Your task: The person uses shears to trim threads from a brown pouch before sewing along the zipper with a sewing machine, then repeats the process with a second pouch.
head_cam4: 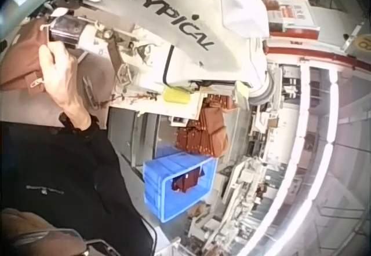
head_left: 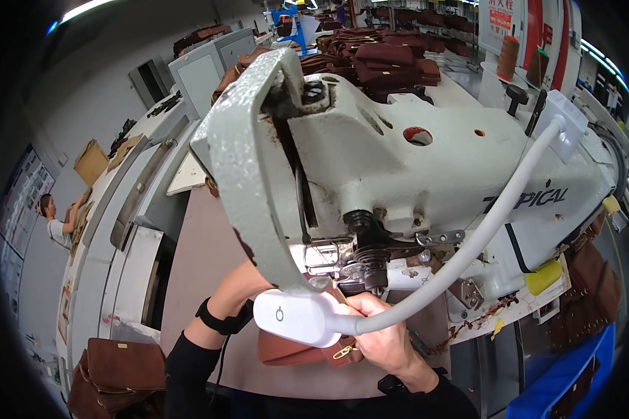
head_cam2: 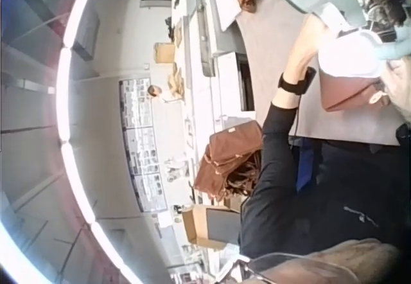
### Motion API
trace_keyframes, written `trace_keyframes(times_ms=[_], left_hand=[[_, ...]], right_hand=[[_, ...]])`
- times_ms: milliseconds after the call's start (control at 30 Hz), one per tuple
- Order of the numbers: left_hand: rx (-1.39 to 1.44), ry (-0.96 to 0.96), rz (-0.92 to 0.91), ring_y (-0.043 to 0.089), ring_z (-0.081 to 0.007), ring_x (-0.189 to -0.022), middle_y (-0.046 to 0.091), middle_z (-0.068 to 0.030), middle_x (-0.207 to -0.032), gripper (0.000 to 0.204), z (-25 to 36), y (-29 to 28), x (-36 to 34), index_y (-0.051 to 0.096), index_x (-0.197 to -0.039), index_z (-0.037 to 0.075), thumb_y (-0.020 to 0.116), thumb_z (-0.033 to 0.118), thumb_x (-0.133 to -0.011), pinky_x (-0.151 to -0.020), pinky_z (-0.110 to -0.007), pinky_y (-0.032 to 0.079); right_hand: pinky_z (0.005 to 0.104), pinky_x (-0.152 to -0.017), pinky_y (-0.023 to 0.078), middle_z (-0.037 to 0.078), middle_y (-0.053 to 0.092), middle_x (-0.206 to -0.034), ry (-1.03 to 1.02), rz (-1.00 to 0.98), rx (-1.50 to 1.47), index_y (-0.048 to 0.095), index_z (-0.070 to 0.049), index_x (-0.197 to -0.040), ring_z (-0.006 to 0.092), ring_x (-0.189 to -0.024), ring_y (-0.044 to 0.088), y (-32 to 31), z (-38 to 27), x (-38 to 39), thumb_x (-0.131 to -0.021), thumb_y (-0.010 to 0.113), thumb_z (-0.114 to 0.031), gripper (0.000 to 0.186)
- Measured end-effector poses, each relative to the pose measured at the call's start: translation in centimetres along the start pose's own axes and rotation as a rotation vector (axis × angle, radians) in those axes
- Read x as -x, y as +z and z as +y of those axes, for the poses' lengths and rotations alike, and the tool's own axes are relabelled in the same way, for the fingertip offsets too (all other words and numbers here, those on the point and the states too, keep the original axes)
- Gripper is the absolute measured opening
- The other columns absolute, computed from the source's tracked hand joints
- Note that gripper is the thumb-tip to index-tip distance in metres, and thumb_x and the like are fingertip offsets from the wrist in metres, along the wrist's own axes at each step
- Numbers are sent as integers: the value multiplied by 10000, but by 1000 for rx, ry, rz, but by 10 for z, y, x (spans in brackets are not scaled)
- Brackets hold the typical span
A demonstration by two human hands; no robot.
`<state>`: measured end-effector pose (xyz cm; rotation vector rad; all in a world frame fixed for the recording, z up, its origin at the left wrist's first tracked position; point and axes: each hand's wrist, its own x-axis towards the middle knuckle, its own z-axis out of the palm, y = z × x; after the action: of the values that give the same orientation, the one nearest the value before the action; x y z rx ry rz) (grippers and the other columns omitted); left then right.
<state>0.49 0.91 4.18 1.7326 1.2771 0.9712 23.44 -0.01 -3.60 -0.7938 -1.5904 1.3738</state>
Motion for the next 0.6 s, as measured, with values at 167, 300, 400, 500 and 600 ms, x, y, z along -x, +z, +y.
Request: trace_keyframes(times_ms=[167,300,400,500,600], left_hand=[[-11,-15,-69,639,-146,-831,717,-52,-952,217,-22,-11,-18,694,-1002,34,711,238,-931,-740,-331,516],[17,-53,-110,641,-147,-836,717,-53,-956,218,-34,-10,-22,693,-1008,33,711,237,-931,-744,-332,517],[34,-76,-133,642,-148,-840,717,-54,-959,219,-39,-7,-18,692,-1012,33,711,236,-932,-747,-332,518],[49,-89,-150,643,-149,-845,718,-55,-961,220,-42,-7,-13,691,-1016,32,711,235,-932,-750,-333,519],[60,-102,-158,644,-150,-849,718,-56,-964,222,-44,-8,-10,691,-1020,32,711,234,-932,-753,-333,520]], right_hand=[[262,-500,475,16,612,-648,-36,71,40,669,19,-1006,54,-571,575,10,3,-1,-1000,660,-125,144],[229,-454,444,1,620,-656,67,103,-161,668,16,-981,31,-519,542,21,3,0,-1018,641,-133,155],[232,-458,447,3,621,-654,207,125,-289,667,18,-990,34,-522,546,25,3,1,-1015,646,-132,153],[238,-457,445,7,626,-663,181,148,-298,667,17,-1001,38,-525,550,27,5,1,-1012,650,-135,154],[241,-457,442,8,628,-673,188,153,-252,666,17,-1012,42,-529,553,30,9,1,-1011,653,-143,161]])
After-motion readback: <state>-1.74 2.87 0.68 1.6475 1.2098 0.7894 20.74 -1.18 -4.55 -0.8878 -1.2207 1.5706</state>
